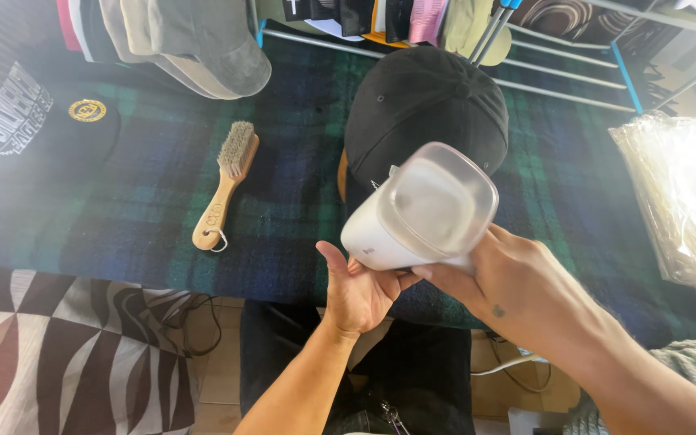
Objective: Cleaning and shaping a baseball cap using a brush and a handheld dryer on a hat form.
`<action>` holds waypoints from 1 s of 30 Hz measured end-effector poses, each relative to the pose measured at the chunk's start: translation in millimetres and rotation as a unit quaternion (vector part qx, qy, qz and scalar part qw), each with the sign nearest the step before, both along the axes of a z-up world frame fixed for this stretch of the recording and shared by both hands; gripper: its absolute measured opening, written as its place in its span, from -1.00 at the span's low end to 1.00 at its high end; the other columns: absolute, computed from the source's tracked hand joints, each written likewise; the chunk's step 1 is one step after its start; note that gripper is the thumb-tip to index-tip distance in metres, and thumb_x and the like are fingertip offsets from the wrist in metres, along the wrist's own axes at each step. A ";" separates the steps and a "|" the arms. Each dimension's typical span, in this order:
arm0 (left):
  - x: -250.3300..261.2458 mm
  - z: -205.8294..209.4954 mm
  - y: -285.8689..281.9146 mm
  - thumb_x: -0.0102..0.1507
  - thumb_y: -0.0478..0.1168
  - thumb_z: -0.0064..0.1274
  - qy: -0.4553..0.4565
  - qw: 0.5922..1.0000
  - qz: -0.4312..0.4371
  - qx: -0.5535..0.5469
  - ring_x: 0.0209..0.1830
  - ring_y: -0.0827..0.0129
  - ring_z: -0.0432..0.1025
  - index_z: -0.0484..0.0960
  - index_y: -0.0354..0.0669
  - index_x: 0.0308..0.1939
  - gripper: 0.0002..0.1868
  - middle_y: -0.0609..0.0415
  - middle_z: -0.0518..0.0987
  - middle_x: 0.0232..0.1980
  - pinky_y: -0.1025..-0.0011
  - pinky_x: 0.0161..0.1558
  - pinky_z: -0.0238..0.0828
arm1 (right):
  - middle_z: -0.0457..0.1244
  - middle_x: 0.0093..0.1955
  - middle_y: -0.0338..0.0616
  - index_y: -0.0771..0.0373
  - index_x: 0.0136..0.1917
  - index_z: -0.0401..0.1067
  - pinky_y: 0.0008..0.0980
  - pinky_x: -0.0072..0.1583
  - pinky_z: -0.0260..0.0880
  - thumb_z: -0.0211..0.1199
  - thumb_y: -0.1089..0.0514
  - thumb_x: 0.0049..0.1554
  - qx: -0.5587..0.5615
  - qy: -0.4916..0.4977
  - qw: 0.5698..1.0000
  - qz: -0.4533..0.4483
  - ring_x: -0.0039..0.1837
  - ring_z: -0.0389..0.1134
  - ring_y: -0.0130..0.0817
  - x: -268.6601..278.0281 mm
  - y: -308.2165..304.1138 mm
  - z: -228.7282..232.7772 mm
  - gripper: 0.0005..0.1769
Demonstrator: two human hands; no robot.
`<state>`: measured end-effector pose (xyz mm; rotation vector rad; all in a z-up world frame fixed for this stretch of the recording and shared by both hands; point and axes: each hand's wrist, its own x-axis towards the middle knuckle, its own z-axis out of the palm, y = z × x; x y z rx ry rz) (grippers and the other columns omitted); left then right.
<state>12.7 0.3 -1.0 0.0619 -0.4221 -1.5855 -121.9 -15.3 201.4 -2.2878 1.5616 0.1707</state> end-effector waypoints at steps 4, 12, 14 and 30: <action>-0.8 4.8 0.3 -0.01 0.65 -0.29 -0.003 1.000 0.029 -0.004 0.57 -0.07 0.09 -0.08 -0.02 0.63 0.30 -0.15 0.15 0.59 -0.25 0.37 0.23 | 0.36 -0.08 -0.16 0.10 0.12 0.28 -0.12 -0.14 0.41 0.14 -0.31 0.20 -0.066 -0.032 0.995 0.073 -0.17 0.45 -0.06 18.8 -8.0 -5.2 -0.51; -3.4 0.4 -1.3 0.00 0.64 -0.29 -0.025 0.998 0.052 0.008 0.56 -0.01 0.13 -0.15 0.20 0.63 0.23 -0.09 0.15 0.61 -0.20 0.28 0.35 | 0.38 -0.10 -0.03 0.28 0.04 0.36 -0.02 -0.20 0.35 0.16 -0.25 0.27 -0.130 -0.066 0.974 0.173 -0.16 0.43 0.02 66.3 -31.1 -0.5 -0.50; -4.4 -4.2 -2.1 0.03 0.61 -0.32 -0.039 0.998 0.049 0.017 0.47 -0.09 0.26 -0.06 0.19 0.61 0.17 -0.13 0.26 0.53 -0.17 0.27 0.40 | 0.37 -0.13 -0.04 0.27 0.03 0.39 -0.03 -0.19 0.38 0.14 -0.27 0.30 -0.149 -0.031 0.969 0.192 -0.19 0.42 -0.02 77.6 -36.9 1.6 -0.48; -1.8 5.9 -1.7 0.24 0.48 -0.38 0.010 0.997 -0.003 0.071 0.48 -0.17 0.24 0.15 -0.23 0.55 0.04 -0.28 0.34 0.48 -0.16 0.32 0.31 | 0.53 -0.27 -0.52 -0.07 -0.18 0.65 -0.42 -0.02 0.44 0.27 -0.31 0.02 -0.114 -0.092 0.976 0.164 -0.16 0.51 -0.50 -112.7 -32.1 37.0 -0.64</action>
